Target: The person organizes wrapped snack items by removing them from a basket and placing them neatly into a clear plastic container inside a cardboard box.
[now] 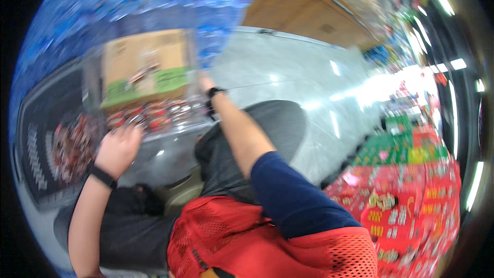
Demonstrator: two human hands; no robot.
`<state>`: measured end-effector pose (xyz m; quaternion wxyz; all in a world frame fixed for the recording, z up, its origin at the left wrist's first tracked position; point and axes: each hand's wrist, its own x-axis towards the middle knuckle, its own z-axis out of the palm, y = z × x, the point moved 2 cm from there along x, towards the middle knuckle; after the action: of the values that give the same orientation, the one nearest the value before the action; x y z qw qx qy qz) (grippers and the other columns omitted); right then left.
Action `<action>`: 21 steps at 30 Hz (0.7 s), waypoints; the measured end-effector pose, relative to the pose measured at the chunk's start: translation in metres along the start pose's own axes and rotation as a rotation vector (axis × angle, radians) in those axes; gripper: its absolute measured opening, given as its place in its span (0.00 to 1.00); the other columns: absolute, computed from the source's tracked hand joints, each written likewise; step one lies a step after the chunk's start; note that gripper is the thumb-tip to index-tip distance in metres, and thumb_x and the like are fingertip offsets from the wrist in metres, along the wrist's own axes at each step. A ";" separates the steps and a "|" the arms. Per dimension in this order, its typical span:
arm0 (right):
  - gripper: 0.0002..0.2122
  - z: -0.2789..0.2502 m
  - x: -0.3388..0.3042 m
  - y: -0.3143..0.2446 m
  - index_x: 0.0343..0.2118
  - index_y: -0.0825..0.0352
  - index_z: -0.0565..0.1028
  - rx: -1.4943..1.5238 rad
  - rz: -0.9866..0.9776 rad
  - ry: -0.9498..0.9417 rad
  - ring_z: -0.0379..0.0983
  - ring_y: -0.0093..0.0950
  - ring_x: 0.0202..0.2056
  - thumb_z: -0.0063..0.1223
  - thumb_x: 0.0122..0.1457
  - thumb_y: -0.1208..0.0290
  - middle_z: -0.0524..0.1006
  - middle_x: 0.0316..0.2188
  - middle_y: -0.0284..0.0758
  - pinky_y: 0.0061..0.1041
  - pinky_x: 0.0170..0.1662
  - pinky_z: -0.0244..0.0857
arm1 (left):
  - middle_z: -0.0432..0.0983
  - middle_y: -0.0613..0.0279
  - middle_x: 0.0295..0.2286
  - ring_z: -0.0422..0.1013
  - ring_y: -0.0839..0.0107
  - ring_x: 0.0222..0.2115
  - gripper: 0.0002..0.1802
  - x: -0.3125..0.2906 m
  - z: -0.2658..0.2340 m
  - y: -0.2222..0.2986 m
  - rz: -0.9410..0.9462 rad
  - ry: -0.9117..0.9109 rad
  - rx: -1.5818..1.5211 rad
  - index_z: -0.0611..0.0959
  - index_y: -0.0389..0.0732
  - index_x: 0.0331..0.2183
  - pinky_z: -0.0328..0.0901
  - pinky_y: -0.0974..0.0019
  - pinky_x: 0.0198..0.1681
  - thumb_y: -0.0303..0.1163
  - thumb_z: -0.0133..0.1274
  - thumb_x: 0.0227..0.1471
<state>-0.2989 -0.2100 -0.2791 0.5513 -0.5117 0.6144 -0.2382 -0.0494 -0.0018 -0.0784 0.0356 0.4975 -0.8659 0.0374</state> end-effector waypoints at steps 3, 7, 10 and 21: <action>0.22 -0.009 0.011 0.006 0.49 0.56 0.61 0.054 -0.037 0.031 0.66 0.30 0.37 0.28 0.57 0.50 0.68 0.40 0.35 0.37 0.32 0.66 | 0.68 0.60 0.24 0.67 0.64 0.27 0.06 0.015 -0.010 0.007 0.045 0.026 -0.043 0.67 0.40 0.26 0.63 0.63 0.23 0.30 0.46 0.42; 0.17 -0.024 0.010 0.015 0.50 0.55 0.59 0.097 -0.074 0.023 0.66 0.31 0.39 0.31 0.58 0.58 0.67 0.40 0.36 0.36 0.33 0.66 | 0.68 0.58 0.25 0.67 0.61 0.28 0.10 0.022 0.004 0.010 0.018 -0.039 -0.113 0.66 0.39 0.26 0.62 0.61 0.24 0.29 0.50 0.39; 0.17 -0.014 -0.004 0.010 0.50 0.54 0.59 0.144 0.041 -0.002 0.64 0.30 0.41 0.33 0.57 0.59 0.67 0.41 0.34 0.37 0.36 0.65 | 0.69 0.56 0.25 0.67 0.60 0.29 0.11 0.015 0.004 0.006 -0.008 -0.024 -0.097 0.67 0.38 0.27 0.62 0.60 0.25 0.29 0.50 0.39; 0.23 -0.025 -0.001 -0.028 0.53 0.60 0.57 -0.489 -0.127 -0.179 0.55 0.36 0.53 0.27 0.58 0.53 0.57 0.54 0.37 0.37 0.52 0.53 | 0.69 0.56 0.23 0.67 0.59 0.26 0.09 0.024 -0.014 0.010 0.027 0.013 -0.129 0.67 0.38 0.27 0.62 0.60 0.22 0.28 0.49 0.40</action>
<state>-0.3115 -0.2258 -0.2480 0.4475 -0.6862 0.5691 -0.0709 -0.0699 -0.0156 -0.0620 0.0728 0.4822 -0.8729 -0.0147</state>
